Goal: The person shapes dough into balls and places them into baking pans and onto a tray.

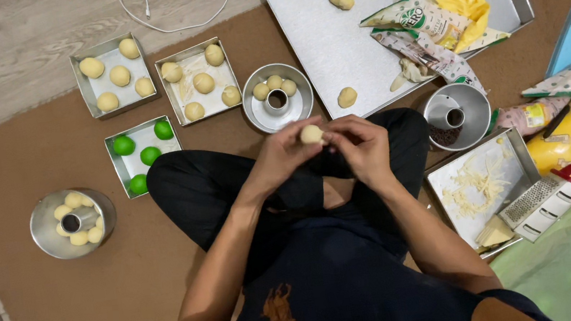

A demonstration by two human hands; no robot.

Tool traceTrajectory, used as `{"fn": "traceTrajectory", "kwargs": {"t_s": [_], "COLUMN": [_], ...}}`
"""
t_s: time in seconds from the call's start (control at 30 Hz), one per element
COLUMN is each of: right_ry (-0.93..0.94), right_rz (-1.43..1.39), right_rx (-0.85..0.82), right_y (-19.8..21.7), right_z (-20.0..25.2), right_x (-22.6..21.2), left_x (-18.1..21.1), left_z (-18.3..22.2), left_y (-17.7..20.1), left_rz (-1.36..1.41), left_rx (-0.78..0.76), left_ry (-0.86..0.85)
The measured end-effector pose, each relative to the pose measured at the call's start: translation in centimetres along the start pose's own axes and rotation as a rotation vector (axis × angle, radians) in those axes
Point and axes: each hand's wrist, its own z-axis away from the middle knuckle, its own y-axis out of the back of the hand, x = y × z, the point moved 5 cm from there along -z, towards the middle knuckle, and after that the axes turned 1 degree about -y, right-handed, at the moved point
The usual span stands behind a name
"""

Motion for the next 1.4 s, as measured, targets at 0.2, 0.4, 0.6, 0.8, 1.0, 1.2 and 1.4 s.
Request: {"fn": "traceTrajectory", "kwargs": {"t_s": [0.2, 0.4, 0.6, 0.8, 1.0, 1.2, 1.4], "right_ry": [0.108, 0.275, 0.234, 0.094, 0.25, 0.335, 0.248], "right_rz": [-0.042, 0.146, 0.219, -0.005, 0.127, 0.211, 0.166], "right_rx": [-0.077, -0.177, -0.113, -0.058, -0.179, -0.148, -0.036], "right_y": [1.6, 0.7, 0.3, 0.5, 1.0, 0.2, 0.6], "right_z": [-2.2, -2.8, -1.8, -1.2, -2.9, -2.5, -1.7], "right_x": [-4.4, -6.2, -5.0, -3.8, -7.3, -8.1, -6.1], "left_x": [2.1, 3.2, 2.4, 3.0, 1.5, 1.8, 2.8], "left_z": [-0.7, 0.1, 0.5, 0.3, 0.5, 0.3, 0.4], "left_y": [-0.1, -1.8, -1.4, -0.4, -0.8, -1.0, -1.8], "left_rz": [0.13, 0.154, 0.096, -0.022, 0.092, 0.178, 0.117], "left_rx": [0.011, -0.034, -0.011, -0.01, -0.036, -0.005, -0.009], "left_ry": [-0.023, 0.034, 0.021, -0.064, -0.016, -0.006, 0.0]}}
